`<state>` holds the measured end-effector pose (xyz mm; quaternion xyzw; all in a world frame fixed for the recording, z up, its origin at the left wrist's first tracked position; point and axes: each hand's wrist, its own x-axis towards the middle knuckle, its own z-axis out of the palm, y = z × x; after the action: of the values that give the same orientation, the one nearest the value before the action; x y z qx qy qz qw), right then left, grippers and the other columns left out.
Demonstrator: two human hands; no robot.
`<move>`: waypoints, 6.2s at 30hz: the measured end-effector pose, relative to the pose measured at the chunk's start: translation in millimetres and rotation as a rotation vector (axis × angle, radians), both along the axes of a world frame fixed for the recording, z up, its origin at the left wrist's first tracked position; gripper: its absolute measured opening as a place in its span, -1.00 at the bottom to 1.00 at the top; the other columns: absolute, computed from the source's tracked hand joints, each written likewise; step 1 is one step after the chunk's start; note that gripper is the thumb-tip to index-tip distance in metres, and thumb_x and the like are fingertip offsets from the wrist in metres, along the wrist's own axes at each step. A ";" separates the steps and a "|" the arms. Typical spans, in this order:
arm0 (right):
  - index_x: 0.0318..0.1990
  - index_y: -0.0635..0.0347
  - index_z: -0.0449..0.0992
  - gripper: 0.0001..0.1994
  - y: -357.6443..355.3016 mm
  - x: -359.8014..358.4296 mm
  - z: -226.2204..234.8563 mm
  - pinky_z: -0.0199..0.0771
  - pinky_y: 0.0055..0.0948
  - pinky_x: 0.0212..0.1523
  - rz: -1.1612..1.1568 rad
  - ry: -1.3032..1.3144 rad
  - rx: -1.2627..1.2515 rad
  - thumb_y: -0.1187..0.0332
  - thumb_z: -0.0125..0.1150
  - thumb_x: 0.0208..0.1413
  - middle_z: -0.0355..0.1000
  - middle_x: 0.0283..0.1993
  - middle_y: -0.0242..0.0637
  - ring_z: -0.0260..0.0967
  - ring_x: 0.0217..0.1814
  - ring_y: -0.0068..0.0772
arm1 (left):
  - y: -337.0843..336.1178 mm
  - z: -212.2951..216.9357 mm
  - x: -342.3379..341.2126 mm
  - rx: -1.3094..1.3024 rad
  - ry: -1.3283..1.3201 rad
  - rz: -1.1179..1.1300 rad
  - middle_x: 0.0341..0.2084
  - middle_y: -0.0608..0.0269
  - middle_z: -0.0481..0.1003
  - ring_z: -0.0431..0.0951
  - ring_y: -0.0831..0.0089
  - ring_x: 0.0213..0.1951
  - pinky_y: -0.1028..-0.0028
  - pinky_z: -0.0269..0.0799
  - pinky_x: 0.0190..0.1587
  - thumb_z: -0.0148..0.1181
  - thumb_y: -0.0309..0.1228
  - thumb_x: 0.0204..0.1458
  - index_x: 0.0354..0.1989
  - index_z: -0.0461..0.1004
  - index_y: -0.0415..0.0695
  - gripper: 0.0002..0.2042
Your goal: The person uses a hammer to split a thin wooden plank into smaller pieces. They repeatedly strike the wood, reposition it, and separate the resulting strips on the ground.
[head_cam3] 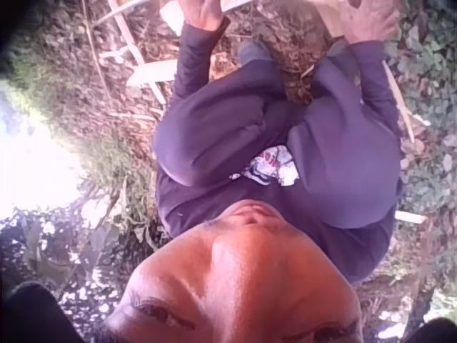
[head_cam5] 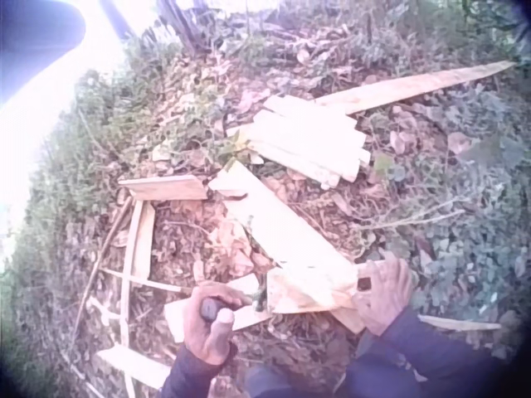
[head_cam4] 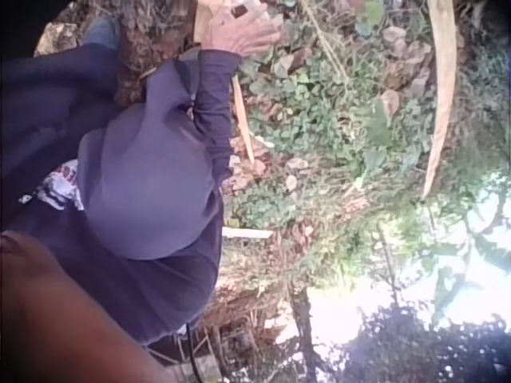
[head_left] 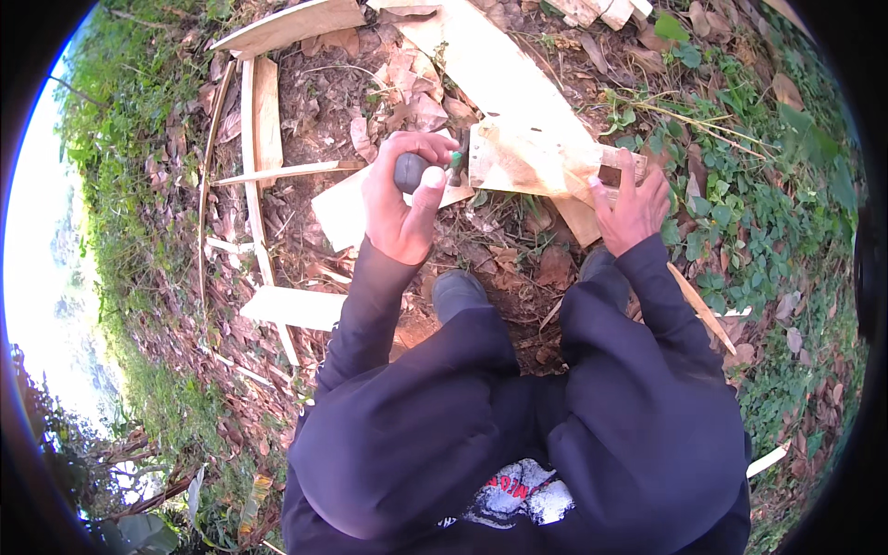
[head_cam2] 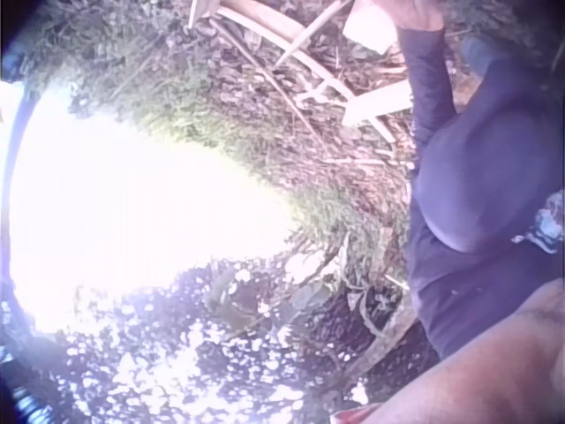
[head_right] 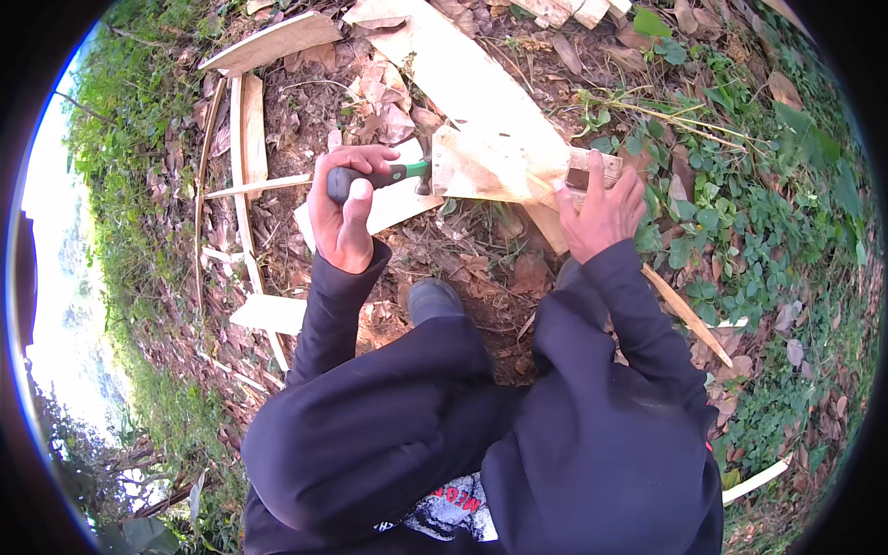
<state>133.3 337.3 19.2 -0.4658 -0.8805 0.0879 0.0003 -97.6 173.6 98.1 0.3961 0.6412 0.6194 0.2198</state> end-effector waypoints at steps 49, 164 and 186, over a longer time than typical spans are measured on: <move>-0.29 0.16 0.53 -0.72 -0.1 -129.4 -33.3 0.27 -0.08 0.01 0.088 0.128 -0.221 0.17 -0.02 0.17 0.48 -0.21 -0.24 0.39 -0.09 -0.14 | 21.8 53.1 -1.3 0.259 -0.011 -0.114 -0.68 0.24 0.29 0.31 0.35 -0.55 0.31 0.31 -0.39 -0.04 -0.13 0.19 -0.50 0.24 -0.14 -0.65; -0.05 0.45 0.44 -0.52 70.8 -36.3 9.2 0.39 -0.26 -0.12 0.357 0.366 -0.656 0.06 0.01 0.31 0.45 -0.17 0.02 0.41 -0.16 -0.21 | -81.6 -12.1 76.0 0.222 -1.725 -0.705 -0.72 0.24 0.36 0.30 0.53 -0.82 0.54 0.19 -0.77 -0.27 0.02 0.33 -0.26 0.40 -0.33 -0.44; -0.34 0.22 0.26 -0.56 23.9 -20.9 29.9 0.41 -0.47 -0.60 0.037 0.251 -2.350 -0.06 -0.01 0.20 0.35 -0.52 -0.10 0.40 -0.60 -0.30 | -134.2 93.6 52.6 -0.710 -0.765 -0.235 -0.73 0.45 0.29 0.36 0.64 -0.71 0.58 0.23 -0.64 0.06 -0.07 0.23 -0.32 0.39 -0.18 -0.63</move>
<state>112.4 361.1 49.2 -0.1556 -0.2599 0.8891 -0.3431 -45.1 39.4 191.7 0.1125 0.6365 0.4358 0.6263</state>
